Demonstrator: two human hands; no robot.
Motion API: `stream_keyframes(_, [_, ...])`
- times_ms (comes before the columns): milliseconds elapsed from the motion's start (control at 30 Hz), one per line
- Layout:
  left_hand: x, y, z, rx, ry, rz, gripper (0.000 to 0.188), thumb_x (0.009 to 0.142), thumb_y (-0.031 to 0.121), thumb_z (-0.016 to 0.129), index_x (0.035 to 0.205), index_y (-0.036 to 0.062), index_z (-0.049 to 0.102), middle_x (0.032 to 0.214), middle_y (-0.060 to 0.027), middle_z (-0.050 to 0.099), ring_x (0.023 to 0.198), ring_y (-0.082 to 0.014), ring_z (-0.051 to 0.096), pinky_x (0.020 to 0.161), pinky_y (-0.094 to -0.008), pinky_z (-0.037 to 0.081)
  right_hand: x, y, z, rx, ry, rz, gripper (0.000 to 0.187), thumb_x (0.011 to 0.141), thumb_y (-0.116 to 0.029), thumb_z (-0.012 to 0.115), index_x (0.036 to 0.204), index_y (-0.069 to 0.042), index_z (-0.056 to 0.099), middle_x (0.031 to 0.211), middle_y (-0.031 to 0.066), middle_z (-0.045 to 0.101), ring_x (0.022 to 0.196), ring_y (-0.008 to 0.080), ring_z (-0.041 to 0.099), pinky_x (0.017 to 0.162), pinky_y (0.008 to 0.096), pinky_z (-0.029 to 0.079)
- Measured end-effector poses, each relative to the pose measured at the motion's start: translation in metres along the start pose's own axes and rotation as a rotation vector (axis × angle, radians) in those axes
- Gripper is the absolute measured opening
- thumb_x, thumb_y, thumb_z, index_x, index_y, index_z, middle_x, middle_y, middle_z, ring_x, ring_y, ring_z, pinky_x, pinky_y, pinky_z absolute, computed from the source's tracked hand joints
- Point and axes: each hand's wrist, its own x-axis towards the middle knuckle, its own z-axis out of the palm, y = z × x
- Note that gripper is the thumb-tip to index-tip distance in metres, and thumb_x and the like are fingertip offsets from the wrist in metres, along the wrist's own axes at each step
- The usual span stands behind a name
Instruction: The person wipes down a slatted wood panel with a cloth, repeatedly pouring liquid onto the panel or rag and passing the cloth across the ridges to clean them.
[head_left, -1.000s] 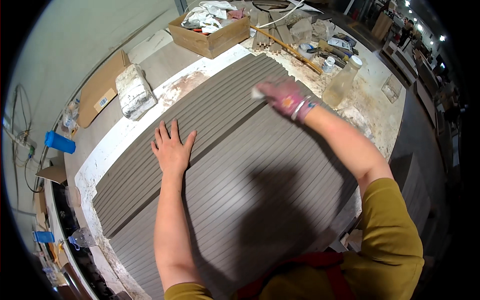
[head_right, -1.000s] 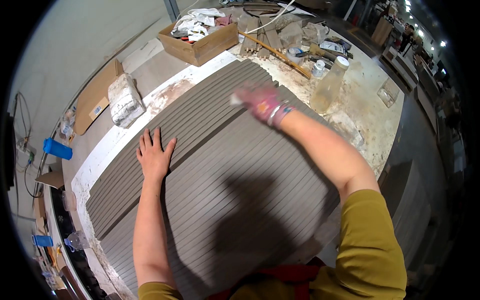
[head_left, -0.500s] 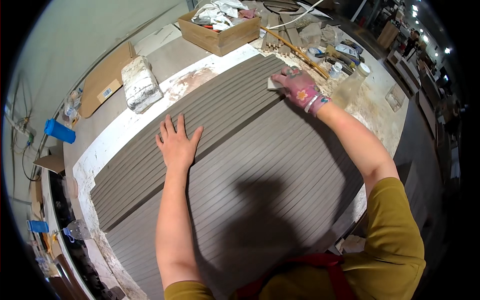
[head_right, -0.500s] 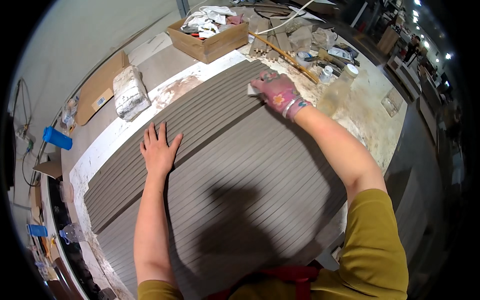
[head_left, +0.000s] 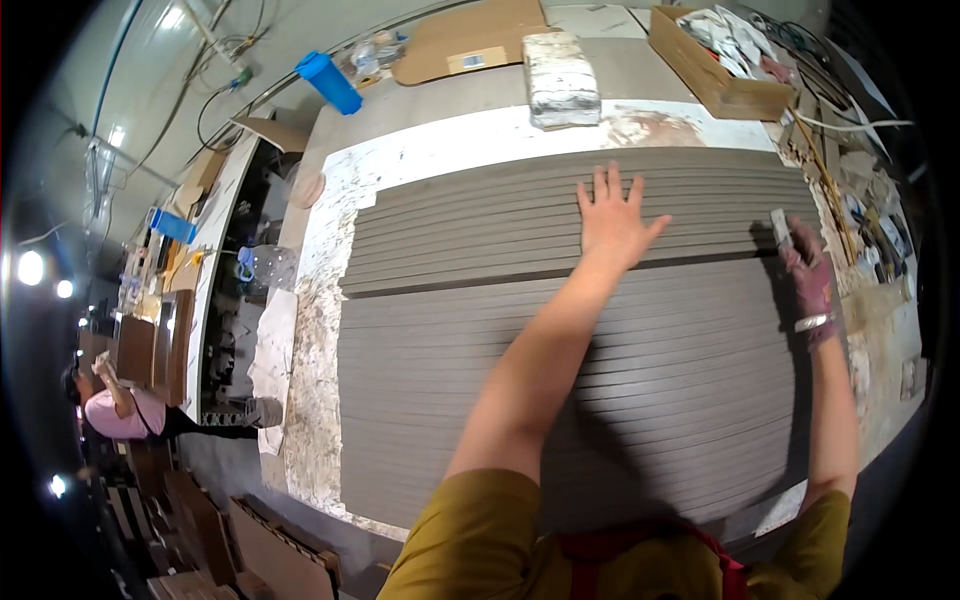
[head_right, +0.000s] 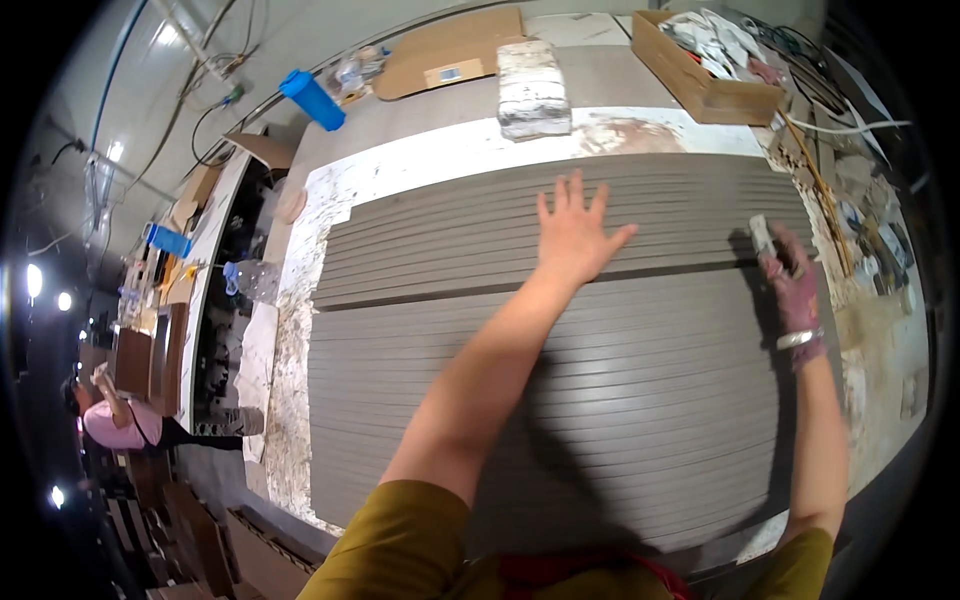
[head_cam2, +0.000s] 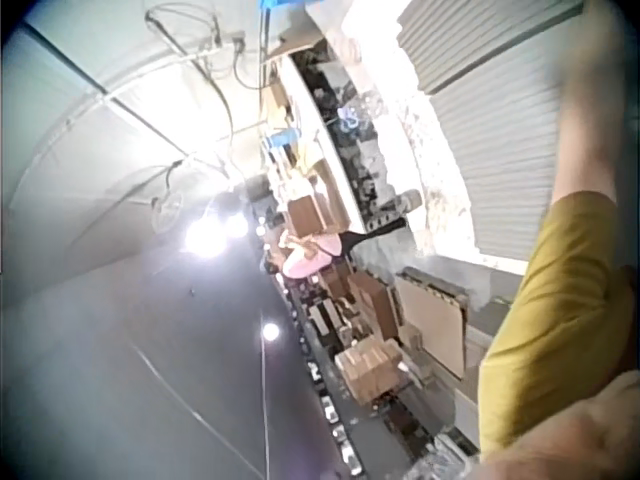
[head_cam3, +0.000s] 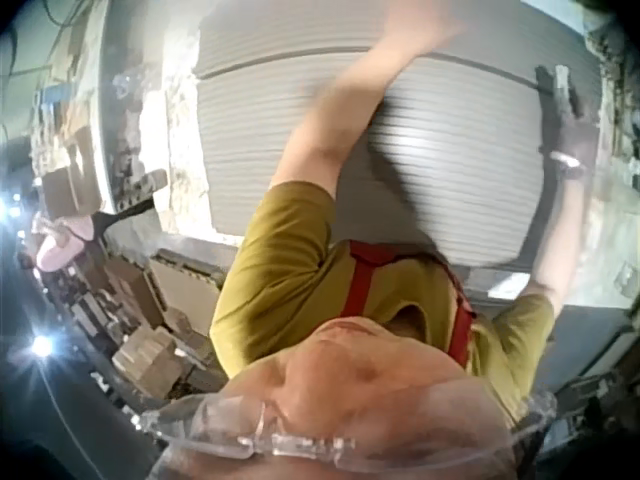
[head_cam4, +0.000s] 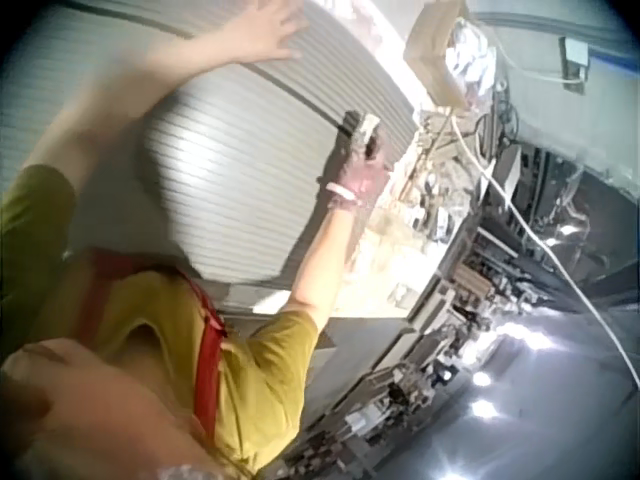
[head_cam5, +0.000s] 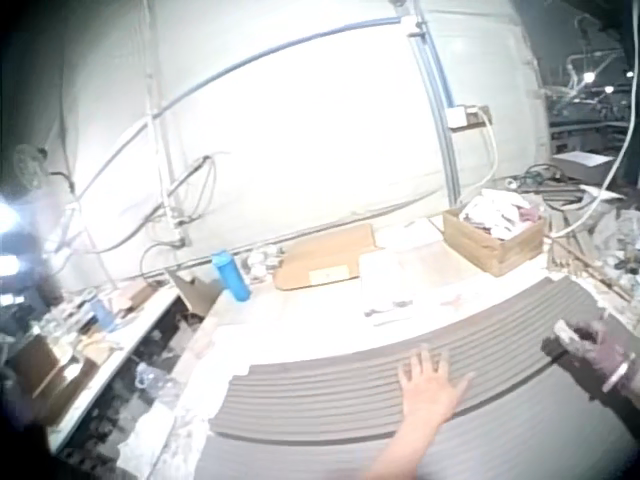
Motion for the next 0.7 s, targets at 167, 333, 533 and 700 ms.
stream_keyframes(167, [-0.011,0.003,-0.002,-0.044,-0.014,0.031,0.074,0.088,0.063,0.044,0.142,0.0128,0.04,0.152,-0.0204,0.024,0.141,-0.0365,0.021,0.111,-0.0577,0.016,-0.019,0.011,0.038,0.22,0.088,0.022,0.062,0.082,-0.023,0.071,0.134,0.002,0.048,0.104,0.0003,0.055,0.09,0.0077,0.049,0.084,0.0213,0.04])
stream_keyframes(333, [-0.02,-0.083,-0.049,-0.138,0.036,-0.067,0.062,0.086,0.052,0.057,0.135,0.0148,0.048,0.145,-0.0146,0.037,0.136,-0.0332,0.031,0.107,-0.058,0.026,-0.014,0.008,0.016,0.207,0.094,0.157,0.062,0.082,-0.025,0.07,0.135,-0.001,0.048,0.115,0.0017,0.055,0.097,0.0109,0.05,0.085,0.023,0.041])
stream_keyframes(533, [-0.088,-0.297,-0.117,0.451,0.105,-0.379,0.06,0.091,0.055,0.045,0.138,0.0183,0.045,0.147,-0.0153,0.035,0.132,-0.0409,0.032,0.105,-0.0597,0.028,-0.032,-0.074,0.097,-0.187,-0.122,-0.093,0.044,0.085,-0.012,0.062,0.127,-0.001,0.052,0.121,0.0136,0.057,0.116,0.0231,0.053,0.099,0.0328,0.042])
stream_keyframes(700, [-0.087,-0.321,-0.11,0.112,0.03,-0.441,0.061,0.092,0.058,0.042,0.137,0.0172,0.046,0.142,-0.015,0.04,0.12,-0.0421,0.043,0.099,-0.0467,0.041,-0.007,-0.158,0.218,-0.58,-0.28,-0.557,0.041,0.086,-0.026,0.061,0.123,-0.011,0.054,0.118,0.0136,0.059,0.108,0.0335,0.055,0.098,0.0446,0.038])
